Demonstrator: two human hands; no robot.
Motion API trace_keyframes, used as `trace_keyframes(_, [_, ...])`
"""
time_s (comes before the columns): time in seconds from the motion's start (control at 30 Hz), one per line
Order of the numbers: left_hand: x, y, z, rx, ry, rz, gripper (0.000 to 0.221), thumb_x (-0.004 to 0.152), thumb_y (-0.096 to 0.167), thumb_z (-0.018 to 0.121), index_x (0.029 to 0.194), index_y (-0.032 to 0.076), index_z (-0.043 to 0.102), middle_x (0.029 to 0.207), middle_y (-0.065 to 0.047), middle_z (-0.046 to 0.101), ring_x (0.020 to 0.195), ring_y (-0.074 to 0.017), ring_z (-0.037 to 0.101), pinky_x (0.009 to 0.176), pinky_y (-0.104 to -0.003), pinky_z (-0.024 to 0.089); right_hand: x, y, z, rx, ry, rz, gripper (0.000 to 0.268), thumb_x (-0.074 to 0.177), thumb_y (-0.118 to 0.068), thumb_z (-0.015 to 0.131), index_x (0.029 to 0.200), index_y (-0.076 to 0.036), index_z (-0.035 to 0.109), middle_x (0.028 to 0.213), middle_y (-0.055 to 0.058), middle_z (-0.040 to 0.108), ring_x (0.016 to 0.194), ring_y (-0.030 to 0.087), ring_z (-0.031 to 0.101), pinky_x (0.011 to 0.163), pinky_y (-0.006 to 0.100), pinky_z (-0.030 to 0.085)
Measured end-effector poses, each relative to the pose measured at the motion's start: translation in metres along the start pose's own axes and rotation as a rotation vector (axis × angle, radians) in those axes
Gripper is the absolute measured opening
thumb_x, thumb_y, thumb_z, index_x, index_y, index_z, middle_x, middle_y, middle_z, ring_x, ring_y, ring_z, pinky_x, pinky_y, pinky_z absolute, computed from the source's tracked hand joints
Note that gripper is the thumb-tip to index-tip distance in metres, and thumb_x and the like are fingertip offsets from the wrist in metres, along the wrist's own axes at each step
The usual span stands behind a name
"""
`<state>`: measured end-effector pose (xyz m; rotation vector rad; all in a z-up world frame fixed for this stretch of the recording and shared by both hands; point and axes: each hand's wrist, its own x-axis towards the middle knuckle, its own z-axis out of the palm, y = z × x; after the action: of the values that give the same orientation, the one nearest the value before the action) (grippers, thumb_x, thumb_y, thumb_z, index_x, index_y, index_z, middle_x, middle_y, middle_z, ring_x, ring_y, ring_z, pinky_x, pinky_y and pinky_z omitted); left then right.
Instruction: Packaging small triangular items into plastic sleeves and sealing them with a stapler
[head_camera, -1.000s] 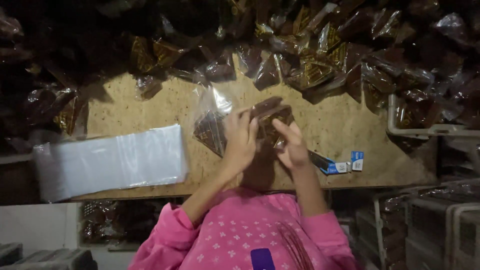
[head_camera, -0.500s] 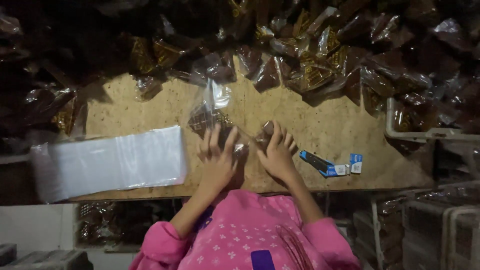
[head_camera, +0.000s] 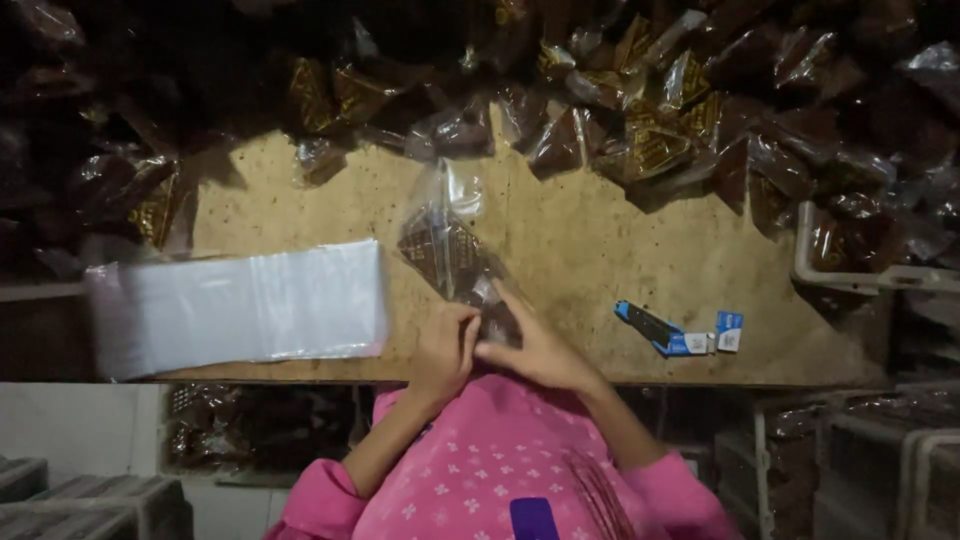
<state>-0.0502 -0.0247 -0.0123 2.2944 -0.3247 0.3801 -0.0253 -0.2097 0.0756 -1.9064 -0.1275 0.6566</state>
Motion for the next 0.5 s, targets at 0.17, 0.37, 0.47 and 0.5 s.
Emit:
trace_keyframes(0.17, [0.022,0.015,-0.008,-0.115,-0.014,-0.034,0.016,0.104,0.024,0.060,0.103,0.010,0.067,0.088,-0.007,0.064,0.080,-0.0268,0.067,0.080,-0.036,0.054,-0.003,-0.009,-0.002,-0.238,-0.010,0.036,0.065,0.092,-0.019,0.070,0.151,-0.003,0.047,0.147,0.026,0.051,0.136,0.047,0.049,0.111,0.056,0.044])
trace_keyframes(0.37, [0.002,0.001,-0.021,-0.074,-0.095,-0.055,0.054,0.087,0.050,0.072,0.118,0.008,0.061,0.104,-0.012,0.064,0.096,-0.0313,0.066,0.090,-0.045,0.052,-0.018,-0.007,-0.027,-0.474,0.002,0.144,0.059,0.096,-0.017,0.060,0.152,-0.005,0.046,0.126,0.025,0.059,0.122,0.050,0.056,0.098,0.059,0.048])
trace_keyframes(0.47, [-0.001,0.012,-0.041,0.067,-0.348,0.029,0.080,0.079,0.073,0.070,0.127,0.011,0.056,0.127,-0.019,0.056,0.115,-0.0377,0.058,0.100,-0.057,0.040,-0.026,-0.001,-0.042,-0.436,0.070,0.202,0.061,0.095,-0.016,0.055,0.153,-0.003,0.041,0.132,0.030,0.052,0.126,0.054,0.050,0.101,0.063,0.044])
trace_keyframes(0.5, [0.000,0.020,-0.052,0.153,-0.579,0.055,0.076,0.083,0.075,0.063,0.130,0.016,0.056,0.141,-0.020,0.049,0.126,-0.0395,0.052,0.104,-0.063,0.031,-0.029,0.001,-0.046,-0.407,0.099,0.224,0.062,0.093,-0.015,0.056,0.152,-0.002,0.040,0.134,0.032,0.049,0.127,0.057,0.047,0.103,0.065,0.042])
